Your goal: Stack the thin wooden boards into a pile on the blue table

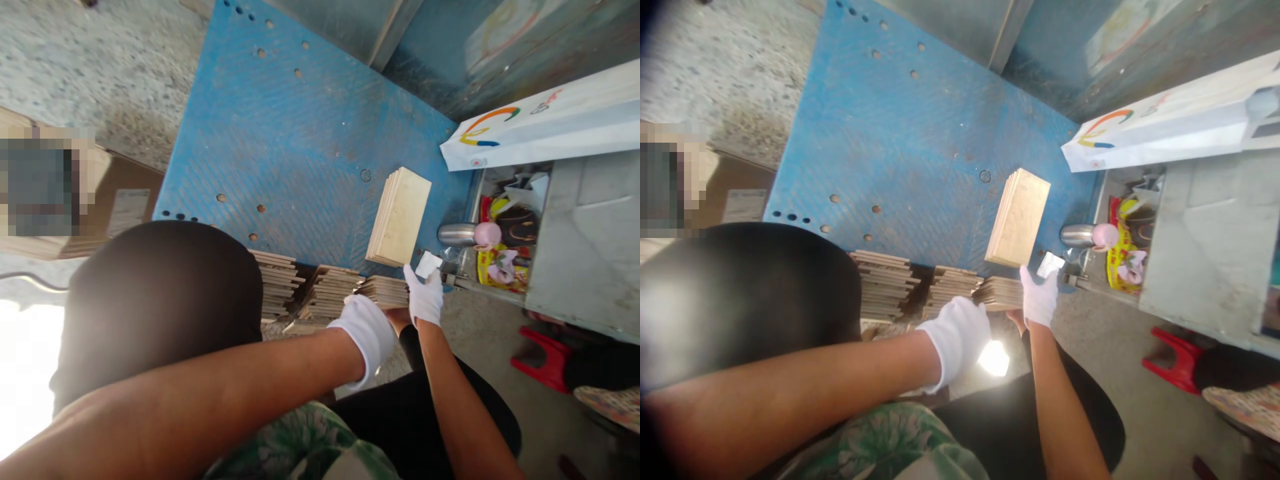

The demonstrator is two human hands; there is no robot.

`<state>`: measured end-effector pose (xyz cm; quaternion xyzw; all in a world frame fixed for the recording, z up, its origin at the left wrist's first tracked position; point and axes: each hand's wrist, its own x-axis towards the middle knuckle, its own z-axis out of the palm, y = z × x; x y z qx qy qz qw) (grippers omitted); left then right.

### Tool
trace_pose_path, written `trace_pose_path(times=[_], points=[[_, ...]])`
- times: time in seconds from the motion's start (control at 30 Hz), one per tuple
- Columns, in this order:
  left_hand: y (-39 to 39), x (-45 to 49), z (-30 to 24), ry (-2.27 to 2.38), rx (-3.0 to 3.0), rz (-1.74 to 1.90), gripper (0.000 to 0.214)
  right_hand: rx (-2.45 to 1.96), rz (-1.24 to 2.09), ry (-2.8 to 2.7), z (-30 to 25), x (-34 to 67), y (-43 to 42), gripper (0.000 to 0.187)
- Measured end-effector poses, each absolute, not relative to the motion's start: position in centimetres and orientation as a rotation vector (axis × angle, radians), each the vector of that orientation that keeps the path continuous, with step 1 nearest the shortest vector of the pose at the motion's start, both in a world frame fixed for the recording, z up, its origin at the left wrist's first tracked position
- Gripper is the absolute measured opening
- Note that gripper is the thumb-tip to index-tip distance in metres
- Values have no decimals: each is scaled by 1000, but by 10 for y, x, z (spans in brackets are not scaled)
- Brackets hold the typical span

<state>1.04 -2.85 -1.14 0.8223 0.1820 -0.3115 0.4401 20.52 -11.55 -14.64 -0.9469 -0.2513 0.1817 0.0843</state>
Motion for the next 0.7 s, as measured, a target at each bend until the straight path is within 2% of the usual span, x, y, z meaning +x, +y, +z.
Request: trace_pose_path(times=[0.17, 0.37, 0.53, 0.7], points=[[-40, 9, -15, 398, 2069, -821, 36, -2868, 713, -568, -164, 183, -177, 106], [-53, 10, -21, 363, 2073, -884, 33, -2954, 769, -583, -190, 163, -188, 139], [-59, 13, -29, 336, 2076, -930, 32, -2969, 705, -531, -197, 152, -181, 143], [-63, 12, -37, 288, 2136, -932, 29, -2986, 471, -558, -206, 145, -179, 138]])
